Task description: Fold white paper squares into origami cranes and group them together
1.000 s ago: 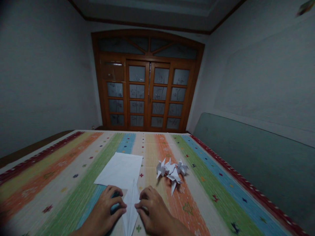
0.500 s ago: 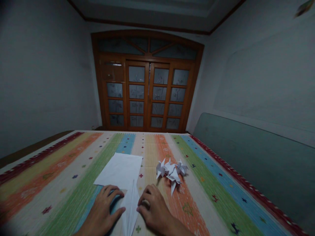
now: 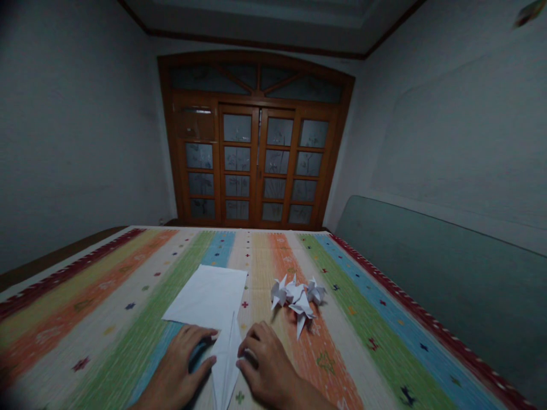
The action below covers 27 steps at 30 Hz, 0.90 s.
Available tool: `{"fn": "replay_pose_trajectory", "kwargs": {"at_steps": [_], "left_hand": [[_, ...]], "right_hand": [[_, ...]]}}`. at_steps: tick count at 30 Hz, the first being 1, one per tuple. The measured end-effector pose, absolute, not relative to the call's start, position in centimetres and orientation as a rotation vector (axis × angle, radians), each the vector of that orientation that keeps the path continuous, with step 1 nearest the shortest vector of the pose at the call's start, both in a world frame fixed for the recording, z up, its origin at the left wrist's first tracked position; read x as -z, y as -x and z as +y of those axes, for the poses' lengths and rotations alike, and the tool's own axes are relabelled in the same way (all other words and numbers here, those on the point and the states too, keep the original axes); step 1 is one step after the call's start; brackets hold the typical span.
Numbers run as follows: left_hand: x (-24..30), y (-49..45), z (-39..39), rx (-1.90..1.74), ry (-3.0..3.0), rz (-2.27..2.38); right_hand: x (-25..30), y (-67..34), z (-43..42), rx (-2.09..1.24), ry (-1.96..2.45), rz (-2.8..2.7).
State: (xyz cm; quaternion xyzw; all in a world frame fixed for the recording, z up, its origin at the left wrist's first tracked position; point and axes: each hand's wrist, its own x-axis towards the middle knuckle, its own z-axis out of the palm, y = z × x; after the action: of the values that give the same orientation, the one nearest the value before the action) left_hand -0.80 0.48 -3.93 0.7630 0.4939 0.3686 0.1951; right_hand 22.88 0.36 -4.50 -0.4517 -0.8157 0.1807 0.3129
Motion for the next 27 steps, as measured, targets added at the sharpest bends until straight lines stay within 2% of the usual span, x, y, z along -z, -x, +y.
{"fn": "replay_pose_trajectory", "kwargs": {"at_steps": [18, 27], "left_hand": [[2.1, 1.5, 0.4, -0.708, -2.448, 0.971], [2.3, 1.6, 0.6, -0.774, -2.518, 0.788]], "right_hand": [[4.7, -23.0, 0.4, -0.445, 1.092, -2.163], [5.0, -23.0, 0.5, -0.439, 1.047, -2.147]]}}
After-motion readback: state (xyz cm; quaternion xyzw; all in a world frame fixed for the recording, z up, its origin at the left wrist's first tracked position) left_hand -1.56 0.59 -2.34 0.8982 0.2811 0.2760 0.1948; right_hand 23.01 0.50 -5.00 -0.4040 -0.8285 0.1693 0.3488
